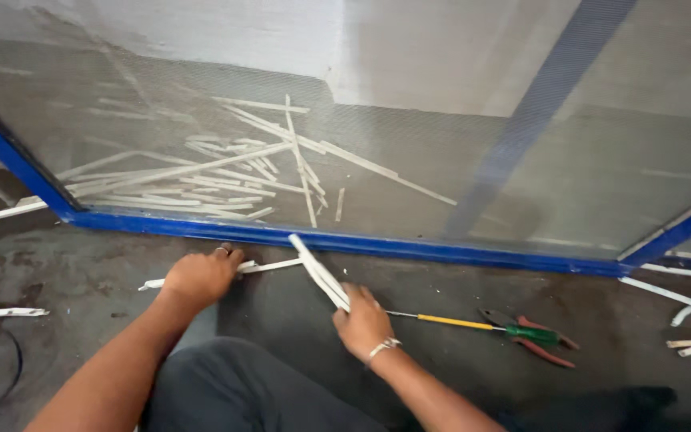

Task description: The person is assembling a window screen by inserting white plastic splines into the groove of a blue metal frame. They use a screwdriver to pry the spline into place and pliers to cut the excess material. The person works methodically along the bottom edge of the frame.

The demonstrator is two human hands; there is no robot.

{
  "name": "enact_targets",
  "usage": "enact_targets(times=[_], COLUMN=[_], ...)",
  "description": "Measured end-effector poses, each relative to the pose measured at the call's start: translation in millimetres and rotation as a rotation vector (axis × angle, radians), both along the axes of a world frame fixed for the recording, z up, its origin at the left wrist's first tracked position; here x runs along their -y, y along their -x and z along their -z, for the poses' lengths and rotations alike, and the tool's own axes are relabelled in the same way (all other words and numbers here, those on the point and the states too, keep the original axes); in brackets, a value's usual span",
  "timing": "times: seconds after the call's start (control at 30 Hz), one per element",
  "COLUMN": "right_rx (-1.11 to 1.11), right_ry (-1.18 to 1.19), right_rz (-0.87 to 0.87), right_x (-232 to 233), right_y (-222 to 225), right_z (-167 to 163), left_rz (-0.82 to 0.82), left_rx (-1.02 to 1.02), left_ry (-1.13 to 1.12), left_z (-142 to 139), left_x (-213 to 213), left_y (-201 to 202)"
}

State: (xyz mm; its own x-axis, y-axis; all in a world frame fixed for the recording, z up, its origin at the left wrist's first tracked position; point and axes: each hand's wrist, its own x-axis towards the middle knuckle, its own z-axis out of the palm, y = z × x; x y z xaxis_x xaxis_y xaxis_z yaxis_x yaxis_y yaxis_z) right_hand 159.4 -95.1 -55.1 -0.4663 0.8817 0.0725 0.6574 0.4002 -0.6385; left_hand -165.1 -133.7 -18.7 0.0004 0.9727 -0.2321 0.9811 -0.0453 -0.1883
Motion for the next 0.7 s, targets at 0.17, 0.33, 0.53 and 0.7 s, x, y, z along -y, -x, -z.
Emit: enact_targets(times=[0.17,0.33,0.53,0.7], right_rx=[-0.473,-0.951,-1.124,-0.75], right_ry=[0.94,1.105,1.035,0.641], right_rz=[0.281,0.409,0.371,0.49], right_x=[8,14,5,-10], right_y=[-48,-60,-47,-99], right_z=[-20,-59,-119,-118], left_rz=[-0.142,-0.237,-0.379,-0.549], left_rx=[0.231,0.655,1.103,1.586], left_ry=[0.325,0.204,0.023,0.217], left_z=[-37,-75,-98,-121], left_x=[-10,-37,-79,-78], left_y=[-27,-81,-219,-322])
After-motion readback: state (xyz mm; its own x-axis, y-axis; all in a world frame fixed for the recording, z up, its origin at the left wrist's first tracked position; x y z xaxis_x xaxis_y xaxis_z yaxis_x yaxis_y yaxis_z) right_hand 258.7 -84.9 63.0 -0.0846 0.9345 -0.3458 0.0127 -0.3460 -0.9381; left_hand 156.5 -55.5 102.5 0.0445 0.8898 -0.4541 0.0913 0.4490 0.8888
